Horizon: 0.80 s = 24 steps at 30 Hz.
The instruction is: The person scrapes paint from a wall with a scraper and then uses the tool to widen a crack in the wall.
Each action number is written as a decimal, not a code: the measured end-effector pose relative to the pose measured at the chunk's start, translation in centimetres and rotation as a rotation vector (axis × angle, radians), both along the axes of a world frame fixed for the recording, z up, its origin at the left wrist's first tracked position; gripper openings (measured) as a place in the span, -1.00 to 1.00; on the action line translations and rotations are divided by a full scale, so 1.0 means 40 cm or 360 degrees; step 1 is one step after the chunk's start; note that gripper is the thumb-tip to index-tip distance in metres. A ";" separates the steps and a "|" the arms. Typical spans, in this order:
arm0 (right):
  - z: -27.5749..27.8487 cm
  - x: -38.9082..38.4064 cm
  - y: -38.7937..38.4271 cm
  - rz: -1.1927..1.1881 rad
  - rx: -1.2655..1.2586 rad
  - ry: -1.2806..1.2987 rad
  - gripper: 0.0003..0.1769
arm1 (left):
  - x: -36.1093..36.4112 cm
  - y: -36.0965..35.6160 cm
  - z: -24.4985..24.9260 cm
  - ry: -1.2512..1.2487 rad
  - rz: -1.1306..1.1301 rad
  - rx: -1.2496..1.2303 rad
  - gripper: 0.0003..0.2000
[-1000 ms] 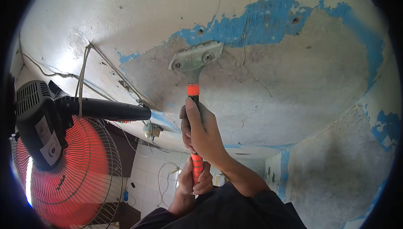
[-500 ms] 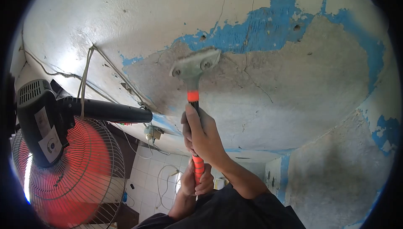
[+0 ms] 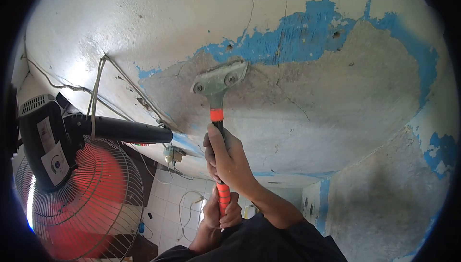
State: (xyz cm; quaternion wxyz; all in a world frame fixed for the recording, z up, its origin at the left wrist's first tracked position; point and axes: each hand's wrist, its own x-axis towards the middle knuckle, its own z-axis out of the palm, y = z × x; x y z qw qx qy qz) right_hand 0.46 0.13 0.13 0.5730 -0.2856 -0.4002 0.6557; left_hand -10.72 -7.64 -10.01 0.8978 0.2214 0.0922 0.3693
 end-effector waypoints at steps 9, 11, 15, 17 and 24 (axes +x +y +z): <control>0.011 0.006 0.004 0.0007 -0.0007 -0.0061 -0.57 | 0.011 0.014 0.002 -0.0041 0.0010 0.0059 -0.37; 0.022 0.009 0.006 0.0014 0.0019 -0.0059 -0.57 | 0.017 0.010 0.003 -0.0030 0.0014 0.0053 -0.38; 0.012 0.010 0.001 0.0013 0.0006 -0.0070 -0.58 | 0.021 -0.002 -0.003 -0.0037 0.0005 0.0013 -0.38; 0.021 0.013 0.009 -0.0002 0.0026 -0.0091 -0.58 | 0.022 0.011 0.004 -0.0024 0.0008 0.0062 -0.38; 0.007 0.014 0.001 0.0010 -0.0005 -0.0059 -0.58 | 0.028 0.004 0.000 0.0001 0.0036 0.0097 -0.39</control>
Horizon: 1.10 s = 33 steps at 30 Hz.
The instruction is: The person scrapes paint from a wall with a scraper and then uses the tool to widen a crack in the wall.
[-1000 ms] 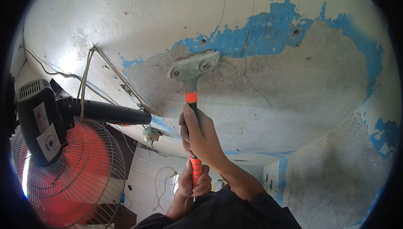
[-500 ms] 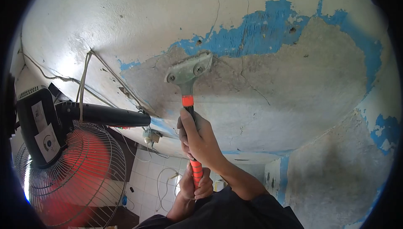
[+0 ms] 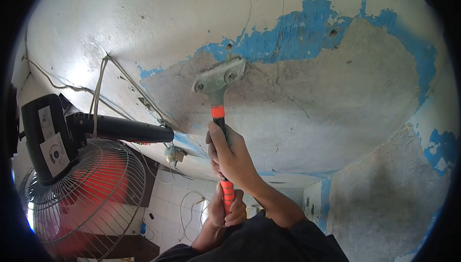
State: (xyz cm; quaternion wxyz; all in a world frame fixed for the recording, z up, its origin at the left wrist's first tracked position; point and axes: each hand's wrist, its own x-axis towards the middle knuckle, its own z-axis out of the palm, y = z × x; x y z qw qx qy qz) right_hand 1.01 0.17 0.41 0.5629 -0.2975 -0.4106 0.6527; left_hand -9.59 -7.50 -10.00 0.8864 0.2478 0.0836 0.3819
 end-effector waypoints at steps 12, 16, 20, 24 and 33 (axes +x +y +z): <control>0.030 -0.001 0.003 -0.0005 0.0031 0.0005 -0.57 | -0.005 0.003 0.014 0.0026 0.0016 -0.0005 -0.38; 0.007 0.000 0.006 0.0020 0.0035 0.0015 -0.57 | 0.001 -0.004 0.005 0.0013 0.0002 -0.0023 -0.37; 0.015 -0.002 0.009 0.0023 0.0041 0.0019 -0.57 | -0.009 0.013 0.013 0.0027 -0.0001 0.0015 -0.36; -0.003 -0.002 0.007 -0.0005 0.0024 -0.0018 -0.57 | 0.001 0.013 0.000 0.0038 0.0021 -0.0002 -0.35; 0.002 0.002 0.014 -0.0007 0.0037 -0.0074 -0.57 | 0.003 0.032 -0.005 -0.0039 -0.0009 -0.0005 -0.34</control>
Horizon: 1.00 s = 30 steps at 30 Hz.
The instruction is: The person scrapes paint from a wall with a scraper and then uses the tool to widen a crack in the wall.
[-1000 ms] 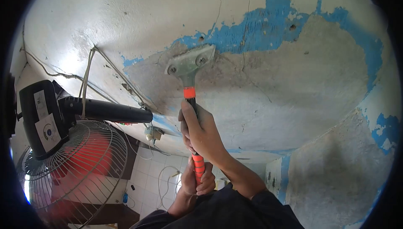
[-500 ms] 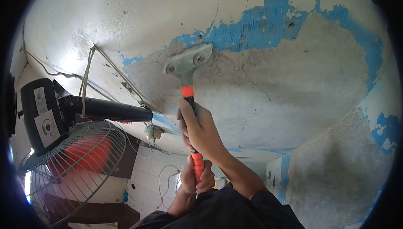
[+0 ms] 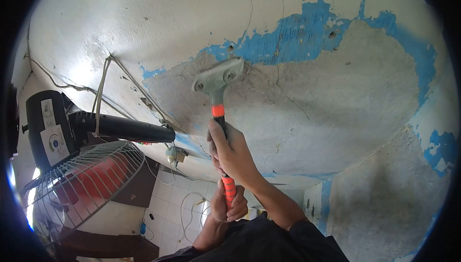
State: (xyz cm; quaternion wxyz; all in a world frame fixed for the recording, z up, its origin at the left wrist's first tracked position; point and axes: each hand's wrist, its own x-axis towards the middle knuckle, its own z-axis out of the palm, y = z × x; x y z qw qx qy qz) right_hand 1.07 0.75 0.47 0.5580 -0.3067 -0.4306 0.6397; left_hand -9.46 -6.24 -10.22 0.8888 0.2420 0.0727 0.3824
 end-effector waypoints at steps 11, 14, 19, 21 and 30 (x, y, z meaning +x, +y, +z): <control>0.005 0.000 0.005 0.0005 0.0032 0.0002 -0.56 | -0.001 0.004 -0.019 -0.0015 -0.0008 0.0066 -0.34; -0.013 -0.001 0.002 -0.0013 0.0022 -0.0015 -0.56 | -0.004 -0.001 -0.039 -0.0057 -0.0053 0.0007 -0.36; 0.002 -0.001 0.010 0.0007 0.0040 -0.0015 -0.55 | 0.002 0.011 -0.025 -0.0017 -0.0024 0.0094 -0.36; 0.003 0.003 0.014 0.0013 0.0058 -0.0014 -0.55 | 0.002 0.015 -0.028 -0.0009 -0.0015 0.0091 -0.35; -0.002 0.006 0.013 -0.0009 0.0020 -0.0053 -0.55 | 0.003 0.023 -0.051 0.0026 0.0012 0.0060 -0.33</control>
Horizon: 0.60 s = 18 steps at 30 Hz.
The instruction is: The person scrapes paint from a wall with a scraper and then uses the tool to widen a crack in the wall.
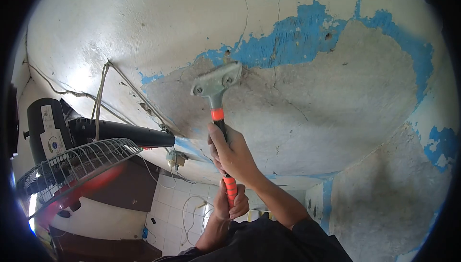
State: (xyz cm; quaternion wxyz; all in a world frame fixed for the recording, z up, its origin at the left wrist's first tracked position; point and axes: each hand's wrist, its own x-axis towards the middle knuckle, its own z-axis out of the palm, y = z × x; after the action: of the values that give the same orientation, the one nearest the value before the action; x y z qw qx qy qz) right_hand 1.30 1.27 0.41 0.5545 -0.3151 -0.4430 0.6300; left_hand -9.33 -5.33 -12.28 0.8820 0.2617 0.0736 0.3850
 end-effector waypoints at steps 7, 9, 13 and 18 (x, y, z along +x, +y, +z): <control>0.007 0.003 0.012 0.0009 0.0032 0.0004 -0.55 | -0.004 0.012 -0.001 -0.0016 -0.0047 0.0038 -0.33; -0.022 -0.003 0.004 -0.0002 0.0001 -0.0017 -0.55 | -0.002 0.006 -0.009 -0.0002 -0.0032 0.0038 -0.33; -0.007 -0.005 0.010 0.0018 0.0023 0.0022 -0.56 | 0.001 0.013 0.014 -0.0005 -0.0050 0.0098 -0.33; -0.031 -0.011 0.008 0.0018 0.0010 0.0037 -0.57 | -0.010 0.001 -0.026 -0.0007 -0.0020 0.0037 -0.34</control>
State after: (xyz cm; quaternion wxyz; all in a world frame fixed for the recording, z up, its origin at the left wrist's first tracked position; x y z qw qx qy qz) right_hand 0.88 1.58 -0.83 0.5570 -0.3034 -0.4403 0.6355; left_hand -9.74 -5.28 -13.31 0.8814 0.2716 0.0654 0.3809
